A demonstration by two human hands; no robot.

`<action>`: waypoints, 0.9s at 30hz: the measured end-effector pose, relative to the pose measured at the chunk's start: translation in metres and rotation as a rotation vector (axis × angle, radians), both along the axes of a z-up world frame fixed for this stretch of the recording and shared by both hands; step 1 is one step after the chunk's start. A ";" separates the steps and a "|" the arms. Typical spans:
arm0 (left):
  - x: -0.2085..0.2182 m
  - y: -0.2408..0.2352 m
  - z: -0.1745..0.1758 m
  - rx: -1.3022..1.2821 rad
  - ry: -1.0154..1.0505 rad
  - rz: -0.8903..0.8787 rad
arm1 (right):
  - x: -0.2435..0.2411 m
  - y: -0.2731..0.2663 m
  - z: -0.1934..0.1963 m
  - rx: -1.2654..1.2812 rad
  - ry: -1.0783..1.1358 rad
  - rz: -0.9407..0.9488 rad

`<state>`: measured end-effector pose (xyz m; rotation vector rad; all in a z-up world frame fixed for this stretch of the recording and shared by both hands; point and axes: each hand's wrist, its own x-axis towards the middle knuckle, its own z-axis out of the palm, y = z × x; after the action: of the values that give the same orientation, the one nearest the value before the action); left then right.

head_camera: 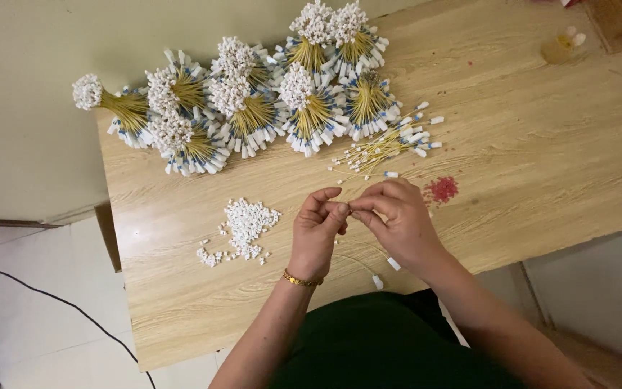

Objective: Assembling small white decorative buds onto wire stems

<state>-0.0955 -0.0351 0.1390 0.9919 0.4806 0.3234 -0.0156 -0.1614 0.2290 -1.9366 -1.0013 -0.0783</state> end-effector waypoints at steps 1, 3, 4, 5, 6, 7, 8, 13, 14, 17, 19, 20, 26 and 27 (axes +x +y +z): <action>0.000 0.000 -0.003 0.006 -0.012 -0.005 | 0.000 -0.001 -0.001 0.008 0.072 -0.001; -0.001 -0.001 -0.005 0.012 -0.024 -0.017 | -0.001 -0.001 -0.001 0.016 0.144 -0.009; -0.001 0.000 -0.005 0.014 -0.031 -0.030 | -0.001 0.000 0.000 0.030 0.236 0.006; -0.002 0.000 -0.004 0.015 -0.036 -0.041 | -0.001 0.000 0.001 0.044 0.328 0.022; -0.002 0.000 -0.005 0.014 -0.035 -0.045 | -0.003 -0.003 -0.002 0.044 0.329 0.018; -0.003 0.000 -0.005 0.001 -0.040 -0.050 | -0.004 -0.005 -0.004 0.044 0.373 -0.009; -0.003 0.001 -0.005 -0.013 -0.045 -0.055 | -0.006 -0.006 -0.005 0.045 0.417 -0.036; 0.000 0.001 -0.005 0.002 -0.033 -0.056 | -0.008 -0.002 -0.011 0.069 0.330 -0.055; 0.001 0.001 -0.007 0.019 -0.021 -0.049 | -0.010 -0.002 -0.012 0.060 0.279 -0.068; 0.003 0.002 -0.007 0.032 -0.017 -0.051 | -0.007 -0.003 -0.016 0.035 0.301 -0.037; 0.002 0.001 -0.002 -0.003 -0.022 -0.053 | -0.004 -0.006 -0.018 0.048 0.403 -0.009; 0.002 0.001 0.001 -0.039 -0.025 -0.054 | -0.004 -0.007 -0.020 0.060 0.507 0.018; -0.002 0.003 -0.026 -0.058 0.002 -0.083 | -0.003 -0.014 -0.057 0.077 0.826 -0.060; -0.002 0.004 -0.025 -0.059 0.005 -0.088 | -0.003 -0.012 -0.057 0.078 0.829 -0.065</action>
<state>-0.0977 -0.0313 0.1143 0.9534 0.4475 0.2265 -0.0185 -0.1739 0.1716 -1.6772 -0.3689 0.5938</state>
